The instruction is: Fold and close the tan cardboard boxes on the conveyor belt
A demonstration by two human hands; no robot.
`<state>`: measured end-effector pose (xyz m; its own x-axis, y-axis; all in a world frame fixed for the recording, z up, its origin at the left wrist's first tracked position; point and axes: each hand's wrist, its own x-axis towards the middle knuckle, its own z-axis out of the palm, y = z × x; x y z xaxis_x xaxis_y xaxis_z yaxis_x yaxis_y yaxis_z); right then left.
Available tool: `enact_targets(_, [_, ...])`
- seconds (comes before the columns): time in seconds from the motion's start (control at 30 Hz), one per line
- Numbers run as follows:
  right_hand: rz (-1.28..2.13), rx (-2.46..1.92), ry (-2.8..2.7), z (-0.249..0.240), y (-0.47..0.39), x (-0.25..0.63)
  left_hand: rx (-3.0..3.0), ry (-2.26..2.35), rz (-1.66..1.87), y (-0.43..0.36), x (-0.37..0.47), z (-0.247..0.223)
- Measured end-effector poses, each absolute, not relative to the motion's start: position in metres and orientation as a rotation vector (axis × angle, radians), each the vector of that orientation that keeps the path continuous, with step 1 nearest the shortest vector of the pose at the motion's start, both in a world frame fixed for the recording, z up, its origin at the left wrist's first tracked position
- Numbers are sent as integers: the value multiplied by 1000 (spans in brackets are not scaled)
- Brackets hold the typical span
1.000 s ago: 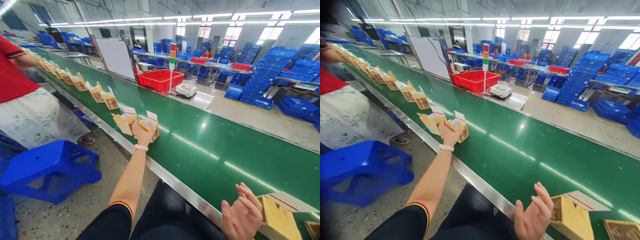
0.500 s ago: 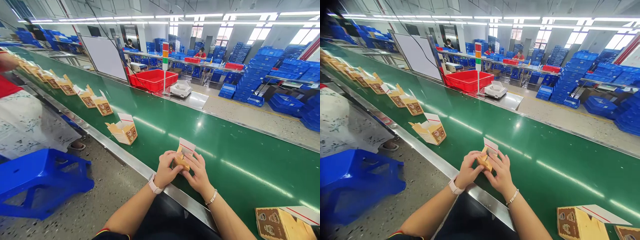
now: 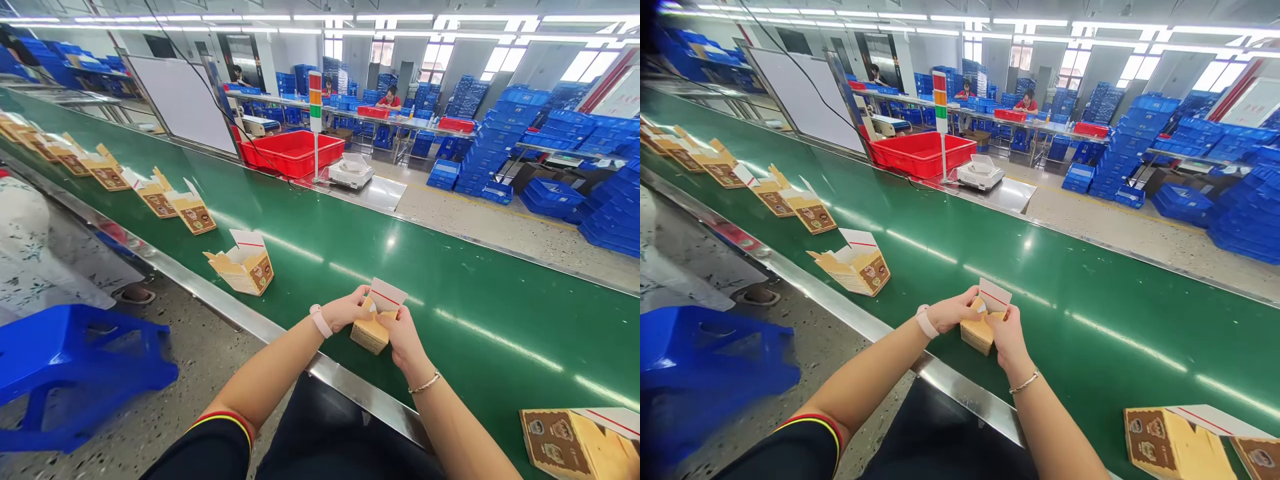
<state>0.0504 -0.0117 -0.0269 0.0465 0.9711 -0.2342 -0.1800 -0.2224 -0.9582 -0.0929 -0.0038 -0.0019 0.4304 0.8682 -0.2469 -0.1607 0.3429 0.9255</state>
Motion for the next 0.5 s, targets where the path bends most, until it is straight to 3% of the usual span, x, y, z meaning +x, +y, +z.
enact_targets(0.1, [1369, -1262, -897, -23, -16, 58, 904, 890, 830, -3, -83, -5])
enact_targets(0.17, [1159, -1232, -950, -25, -27, 64, 958, 989, 1037, -10, -86, -6])
enact_targets(0.27, [790, -1183, -1293, -37, -48, 75, 1130, 1230, 1637, -32, -118, -8])
enact_targets(0.4, [611, -1174, -1654, -46, -52, 111, 1102, 1843, 2354, -59, -197, -12])
enact_targets(0.5, [448, -1193, -1755, -38, -30, 169, 960, 2195, 2281, -62, -244, -18])
